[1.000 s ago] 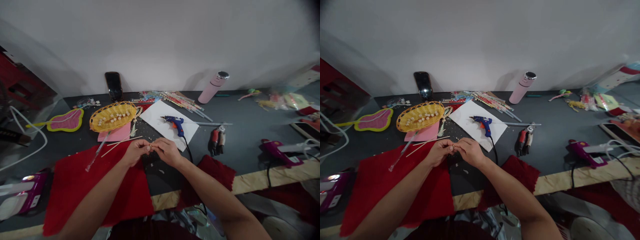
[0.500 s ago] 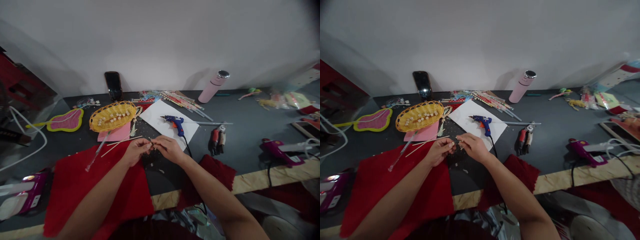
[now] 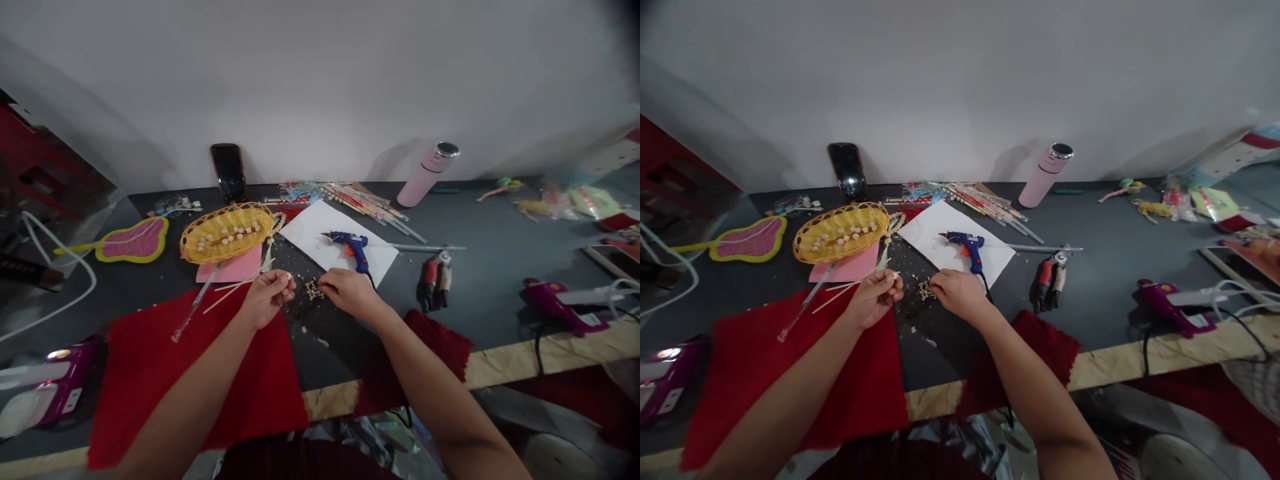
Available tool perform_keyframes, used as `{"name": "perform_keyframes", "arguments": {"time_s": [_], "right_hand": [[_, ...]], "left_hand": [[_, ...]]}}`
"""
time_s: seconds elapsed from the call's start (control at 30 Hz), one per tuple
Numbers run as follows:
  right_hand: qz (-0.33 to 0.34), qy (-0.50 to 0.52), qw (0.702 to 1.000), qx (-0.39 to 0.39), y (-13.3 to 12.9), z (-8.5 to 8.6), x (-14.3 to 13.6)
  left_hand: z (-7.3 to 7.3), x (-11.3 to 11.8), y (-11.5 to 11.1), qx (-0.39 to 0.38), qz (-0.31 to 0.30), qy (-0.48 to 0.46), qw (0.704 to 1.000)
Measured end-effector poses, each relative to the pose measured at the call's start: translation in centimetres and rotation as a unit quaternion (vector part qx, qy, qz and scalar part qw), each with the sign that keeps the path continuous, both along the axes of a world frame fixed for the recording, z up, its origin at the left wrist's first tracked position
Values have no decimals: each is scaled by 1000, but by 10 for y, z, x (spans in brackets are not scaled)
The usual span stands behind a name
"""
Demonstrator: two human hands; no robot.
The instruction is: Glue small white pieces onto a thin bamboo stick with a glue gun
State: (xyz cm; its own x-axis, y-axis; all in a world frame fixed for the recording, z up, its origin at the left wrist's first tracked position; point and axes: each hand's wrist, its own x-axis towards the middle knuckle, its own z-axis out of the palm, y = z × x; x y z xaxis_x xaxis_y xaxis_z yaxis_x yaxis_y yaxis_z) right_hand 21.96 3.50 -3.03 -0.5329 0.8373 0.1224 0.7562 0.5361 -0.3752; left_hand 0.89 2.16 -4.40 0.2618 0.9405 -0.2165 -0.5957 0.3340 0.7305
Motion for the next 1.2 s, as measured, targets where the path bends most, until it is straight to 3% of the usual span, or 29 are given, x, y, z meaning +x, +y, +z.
{"name": "perform_keyframes", "arguments": {"time_s": [0.33,0.63,0.93,1.07,1.2], "right_hand": [[41,-56,997,-23,-4,-4,-6],[-39,2,999,-12,9,-11,15],[49,-30,995,-79,7,4,17],[21,-44,996,-72,6,2,14],[-2,4,998,-59,8,-2,16]], "left_hand": [[0,0,1,2,8,6,1000],[-3,-2,1,0,2,0,1000],[1,-1,1,4,-4,-2,1000],[1,-1,0,1,-5,1,1000],[0,-1,0,-2,-8,0,1000]]}}
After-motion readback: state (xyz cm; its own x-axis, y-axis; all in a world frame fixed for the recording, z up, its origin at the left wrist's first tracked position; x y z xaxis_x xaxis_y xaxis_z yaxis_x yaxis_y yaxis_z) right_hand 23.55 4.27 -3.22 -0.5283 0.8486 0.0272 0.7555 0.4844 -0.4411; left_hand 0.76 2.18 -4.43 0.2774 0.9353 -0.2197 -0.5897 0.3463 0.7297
